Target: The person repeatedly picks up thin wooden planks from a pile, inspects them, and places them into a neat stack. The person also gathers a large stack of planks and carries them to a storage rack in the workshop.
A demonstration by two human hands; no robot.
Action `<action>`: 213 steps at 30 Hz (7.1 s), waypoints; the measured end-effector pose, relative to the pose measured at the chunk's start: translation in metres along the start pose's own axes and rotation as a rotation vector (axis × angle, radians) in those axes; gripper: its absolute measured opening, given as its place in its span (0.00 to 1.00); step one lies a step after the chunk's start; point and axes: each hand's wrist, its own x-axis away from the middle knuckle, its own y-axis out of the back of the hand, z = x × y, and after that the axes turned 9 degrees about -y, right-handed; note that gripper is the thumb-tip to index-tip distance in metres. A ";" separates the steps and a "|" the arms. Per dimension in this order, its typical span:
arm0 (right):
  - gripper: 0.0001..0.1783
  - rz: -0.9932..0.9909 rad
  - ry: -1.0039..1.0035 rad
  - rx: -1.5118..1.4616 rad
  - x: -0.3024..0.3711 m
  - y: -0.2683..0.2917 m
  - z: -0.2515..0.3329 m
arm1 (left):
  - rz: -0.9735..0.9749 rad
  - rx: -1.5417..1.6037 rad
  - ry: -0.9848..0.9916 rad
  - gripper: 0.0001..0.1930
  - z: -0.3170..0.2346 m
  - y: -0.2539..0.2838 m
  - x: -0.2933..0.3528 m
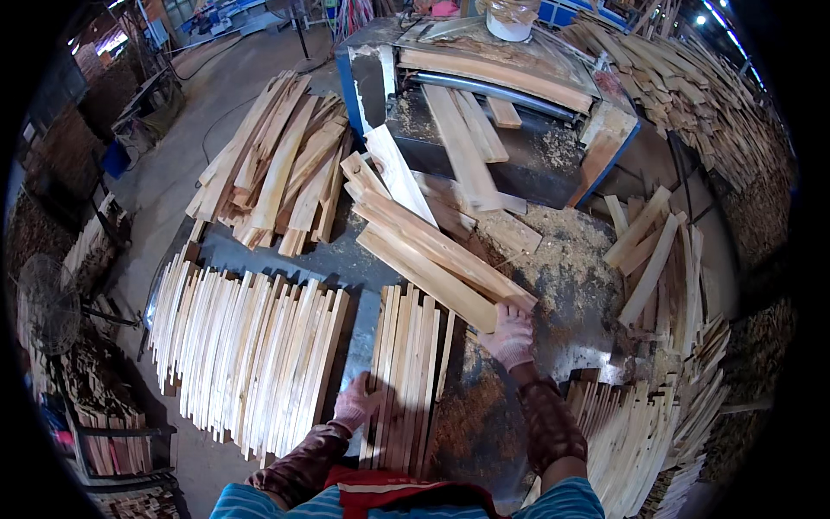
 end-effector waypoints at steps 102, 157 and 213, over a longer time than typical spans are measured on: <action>0.19 -0.052 -0.269 -1.427 -0.044 0.003 0.082 | 0.283 1.373 -0.198 0.32 -0.138 0.072 -0.224; 0.26 0.554 -1.069 0.295 0.447 0.010 -0.173 | -0.364 -0.377 -0.153 0.39 0.097 0.013 0.100; 0.48 0.033 -0.210 -0.196 -0.056 0.051 0.007 | 0.072 1.333 -0.082 0.13 -0.145 -0.008 -0.302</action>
